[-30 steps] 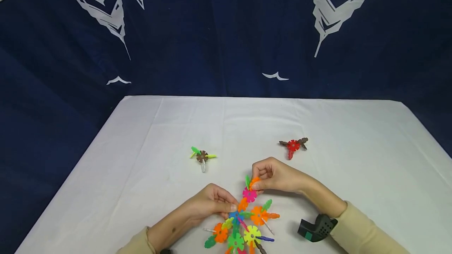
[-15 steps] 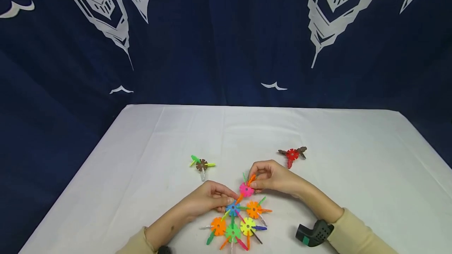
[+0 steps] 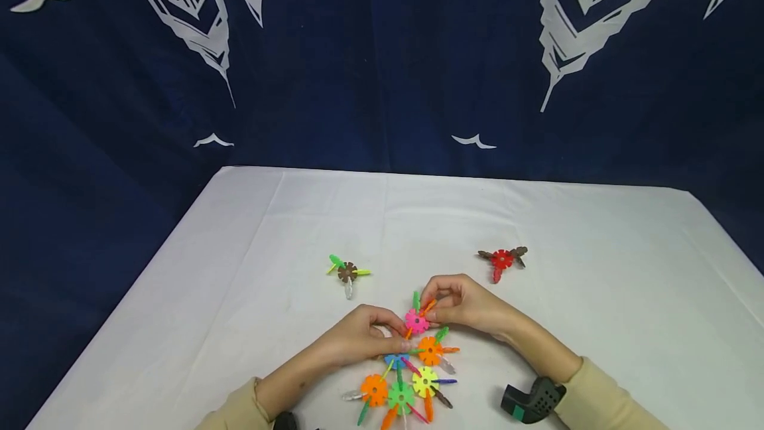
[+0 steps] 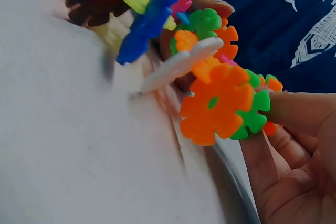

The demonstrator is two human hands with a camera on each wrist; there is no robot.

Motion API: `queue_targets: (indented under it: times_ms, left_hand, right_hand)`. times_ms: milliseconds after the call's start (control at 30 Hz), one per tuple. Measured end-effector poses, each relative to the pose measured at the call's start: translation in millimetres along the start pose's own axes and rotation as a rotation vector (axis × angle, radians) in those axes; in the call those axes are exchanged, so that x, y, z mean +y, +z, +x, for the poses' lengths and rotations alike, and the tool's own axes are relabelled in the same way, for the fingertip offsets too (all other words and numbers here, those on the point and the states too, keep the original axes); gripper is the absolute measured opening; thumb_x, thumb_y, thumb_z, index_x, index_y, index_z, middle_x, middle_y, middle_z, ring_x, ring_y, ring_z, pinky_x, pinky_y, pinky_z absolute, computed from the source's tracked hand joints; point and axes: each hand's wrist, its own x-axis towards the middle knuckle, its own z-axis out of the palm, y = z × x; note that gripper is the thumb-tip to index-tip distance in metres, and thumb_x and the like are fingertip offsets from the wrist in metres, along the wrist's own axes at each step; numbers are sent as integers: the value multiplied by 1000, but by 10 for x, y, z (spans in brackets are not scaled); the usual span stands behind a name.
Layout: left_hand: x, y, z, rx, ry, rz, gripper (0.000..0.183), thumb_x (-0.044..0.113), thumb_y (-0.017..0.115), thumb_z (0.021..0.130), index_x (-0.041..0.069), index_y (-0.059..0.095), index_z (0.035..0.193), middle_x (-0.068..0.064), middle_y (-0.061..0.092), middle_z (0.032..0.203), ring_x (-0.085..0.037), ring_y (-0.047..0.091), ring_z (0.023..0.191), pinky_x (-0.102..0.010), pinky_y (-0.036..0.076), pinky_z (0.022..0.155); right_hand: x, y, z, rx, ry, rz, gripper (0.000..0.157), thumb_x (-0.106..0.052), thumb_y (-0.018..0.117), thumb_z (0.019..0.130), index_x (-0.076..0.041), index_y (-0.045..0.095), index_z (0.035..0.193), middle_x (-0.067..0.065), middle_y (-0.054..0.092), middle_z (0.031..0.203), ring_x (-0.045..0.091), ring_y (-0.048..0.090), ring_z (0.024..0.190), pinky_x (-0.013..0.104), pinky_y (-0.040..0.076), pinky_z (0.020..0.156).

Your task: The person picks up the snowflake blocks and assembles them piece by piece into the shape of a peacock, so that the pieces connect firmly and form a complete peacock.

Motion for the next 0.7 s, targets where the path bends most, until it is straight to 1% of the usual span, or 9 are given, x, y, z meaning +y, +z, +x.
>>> queue_targets:
  times_ms: [100, 233, 267, 367, 433, 500, 567, 700]
  left_hand:
    - [-11, 8, -8, 15, -14, -39, 18, 11, 72, 82, -2, 66, 94, -3, 65, 78, -7, 52, 54, -17, 45, 49]
    - [-32, 10, -13, 43, -8, -50, 19, 9, 74, 81, -3, 67, 94, -5, 67, 77, -9, 57, 60, -18, 48, 54]
    - [-36, 9, -13, 49, -4, -49, 19, 10, 74, 80, -3, 68, 93, -5, 67, 77, -9, 58, 62, -19, 49, 56]
    - [-44, 9, -17, 59, 4, -46, 22, 11, 75, 79, -3, 69, 95, -5, 68, 80, -11, 62, 68, -21, 51, 64]
    - [-46, 6, -21, 54, 3, -51, 24, 12, 75, 79, -3, 69, 97, -6, 69, 82, -12, 64, 71, -23, 52, 68]
    - [-49, 4, -24, 47, 5, -52, 26, 12, 74, 81, -4, 68, 100, -7, 69, 83, -13, 65, 74, -23, 53, 70]
    - [-53, 2, -26, 39, 11, -52, 26, 12, 72, 82, -5, 68, 102, -9, 70, 84, -14, 66, 76, -24, 53, 71]
    - [-56, 5, -31, 33, 32, -55, 25, 10, 70, 84, -6, 67, 103, -11, 70, 85, -14, 66, 77, -23, 53, 72]
  right_hand:
    - [0, 31, 1, 20, 10, -31, 14, 4, 63, 86, 11, 58, 96, 16, 65, 83, 14, 64, 73, 29, 55, 71]
    - [-10, 60, 7, 53, 11, -73, 16, 3, 65, 85, 9, 58, 99, 18, 64, 85, 17, 65, 73, 33, 56, 71]
    - [-15, 63, 9, 59, 7, -85, 19, 3, 65, 85, 8, 58, 101, 18, 63, 87, 17, 65, 73, 32, 56, 70]
    - [-27, 67, 13, 51, -19, -107, 33, 3, 67, 84, 6, 54, 114, 18, 60, 91, 19, 64, 70, 30, 56, 69]
    - [-33, 73, 12, 39, -39, -136, 41, 3, 68, 83, 5, 53, 121, 18, 58, 92, 19, 63, 68, 29, 55, 69]
    - [-36, 81, 12, 35, -54, -163, 45, 4, 68, 82, 5, 52, 125, 18, 56, 93, 18, 61, 66, 28, 55, 69]
    - [-41, 95, 12, 34, -62, -190, 44, 6, 66, 83, 6, 53, 124, 17, 54, 93, 17, 61, 66, 29, 55, 69]
    - [-54, 133, 19, 55, -63, -190, 43, 13, 63, 82, 6, 55, 123, 17, 54, 92, 17, 63, 70, 35, 56, 69]
